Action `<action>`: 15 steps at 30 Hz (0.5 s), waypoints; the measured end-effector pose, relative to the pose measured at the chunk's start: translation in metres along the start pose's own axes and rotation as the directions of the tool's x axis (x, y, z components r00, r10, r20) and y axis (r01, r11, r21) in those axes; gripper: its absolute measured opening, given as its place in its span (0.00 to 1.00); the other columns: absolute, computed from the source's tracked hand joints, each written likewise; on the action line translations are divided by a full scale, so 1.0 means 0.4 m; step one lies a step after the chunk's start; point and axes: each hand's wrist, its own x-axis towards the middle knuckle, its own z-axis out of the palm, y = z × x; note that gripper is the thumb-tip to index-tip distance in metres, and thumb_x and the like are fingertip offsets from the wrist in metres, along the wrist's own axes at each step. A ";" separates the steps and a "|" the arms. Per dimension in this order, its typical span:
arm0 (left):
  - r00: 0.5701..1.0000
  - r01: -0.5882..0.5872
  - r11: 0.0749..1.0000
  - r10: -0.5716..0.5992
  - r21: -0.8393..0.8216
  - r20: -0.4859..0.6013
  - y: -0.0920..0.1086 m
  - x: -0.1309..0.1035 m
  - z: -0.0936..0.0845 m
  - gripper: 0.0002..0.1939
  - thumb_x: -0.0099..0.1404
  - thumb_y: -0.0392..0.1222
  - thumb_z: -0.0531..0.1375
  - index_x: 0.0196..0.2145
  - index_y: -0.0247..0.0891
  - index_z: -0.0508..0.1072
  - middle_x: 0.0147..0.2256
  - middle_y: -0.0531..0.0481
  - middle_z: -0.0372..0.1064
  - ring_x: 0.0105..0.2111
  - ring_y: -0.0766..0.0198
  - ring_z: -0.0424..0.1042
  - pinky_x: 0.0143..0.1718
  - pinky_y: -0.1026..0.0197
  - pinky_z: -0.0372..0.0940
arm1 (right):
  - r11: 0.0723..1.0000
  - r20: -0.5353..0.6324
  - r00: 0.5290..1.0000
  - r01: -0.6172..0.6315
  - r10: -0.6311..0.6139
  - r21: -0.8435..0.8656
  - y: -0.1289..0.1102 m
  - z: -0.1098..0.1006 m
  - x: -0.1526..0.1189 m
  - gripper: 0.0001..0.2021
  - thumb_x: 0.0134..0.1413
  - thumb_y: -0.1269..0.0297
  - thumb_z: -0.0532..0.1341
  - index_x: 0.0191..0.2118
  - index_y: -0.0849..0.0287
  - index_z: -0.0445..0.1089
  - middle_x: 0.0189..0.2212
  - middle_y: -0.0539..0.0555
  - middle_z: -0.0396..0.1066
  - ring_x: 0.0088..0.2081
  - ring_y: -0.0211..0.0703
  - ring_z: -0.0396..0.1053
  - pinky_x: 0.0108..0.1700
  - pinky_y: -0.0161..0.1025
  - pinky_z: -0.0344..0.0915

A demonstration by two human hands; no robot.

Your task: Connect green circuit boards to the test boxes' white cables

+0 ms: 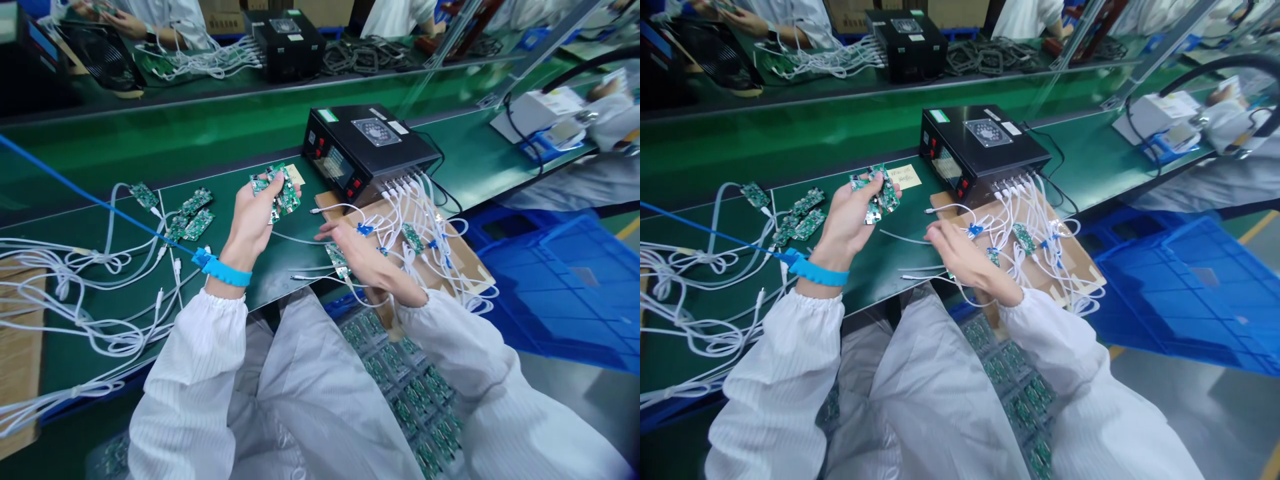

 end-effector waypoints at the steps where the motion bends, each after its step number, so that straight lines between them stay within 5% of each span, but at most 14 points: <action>1: 1.000 -0.012 1.000 0.011 0.022 0.012 -0.001 -0.002 -0.003 0.10 0.64 0.41 0.71 0.36 0.33 0.75 0.34 0.44 0.77 0.43 0.55 0.80 0.50 0.57 0.75 | 0.992 -0.027 0.999 -0.039 0.042 0.117 0.002 -0.003 0.011 0.22 0.74 0.46 0.47 0.55 0.57 0.66 0.52 0.61 0.75 0.55 0.53 0.72 0.59 0.54 0.67; 5: 0.999 -0.046 0.996 0.043 0.072 0.030 0.001 -0.011 -0.011 0.13 0.64 0.46 0.70 0.36 0.34 0.75 0.34 0.45 0.78 0.41 0.56 0.80 0.47 0.58 0.75 | 0.923 -0.073 0.990 -0.082 0.118 0.377 0.011 -0.010 0.067 0.22 0.57 0.51 0.69 0.50 0.57 0.68 0.46 0.59 0.75 0.45 0.48 0.75 0.52 0.49 0.72; 8: 0.998 -0.067 0.993 0.066 0.093 0.012 0.012 -0.021 -0.018 0.14 0.64 0.48 0.70 0.36 0.35 0.74 0.33 0.46 0.77 0.40 0.57 0.80 0.45 0.59 0.75 | 0.937 -0.051 0.992 -0.096 0.119 0.336 0.013 -0.030 0.103 0.16 0.55 0.56 0.71 0.44 0.58 0.71 0.36 0.56 0.75 0.39 0.46 0.74 0.46 0.47 0.73; 12: 0.995 -0.086 0.993 0.090 0.084 -0.043 0.034 -0.032 -0.041 0.15 0.63 0.49 0.71 0.36 0.35 0.73 0.33 0.47 0.77 0.40 0.58 0.80 0.44 0.59 0.76 | 0.992 0.101 0.993 0.078 -0.069 -0.094 0.014 -0.057 0.101 0.04 0.62 0.67 0.63 0.38 0.59 0.76 0.35 0.57 0.75 0.37 0.47 0.72 0.45 0.46 0.69; 15: 0.995 -0.087 0.995 0.090 0.057 -0.048 0.040 -0.036 -0.060 0.16 0.63 0.48 0.72 0.36 0.35 0.73 0.32 0.47 0.76 0.39 0.58 0.80 0.45 0.58 0.76 | 0.852 0.285 0.944 0.281 -0.164 -0.443 0.021 -0.037 0.068 0.14 0.63 0.75 0.56 0.43 0.61 0.80 0.39 0.62 0.73 0.42 0.51 0.69 0.45 0.47 0.65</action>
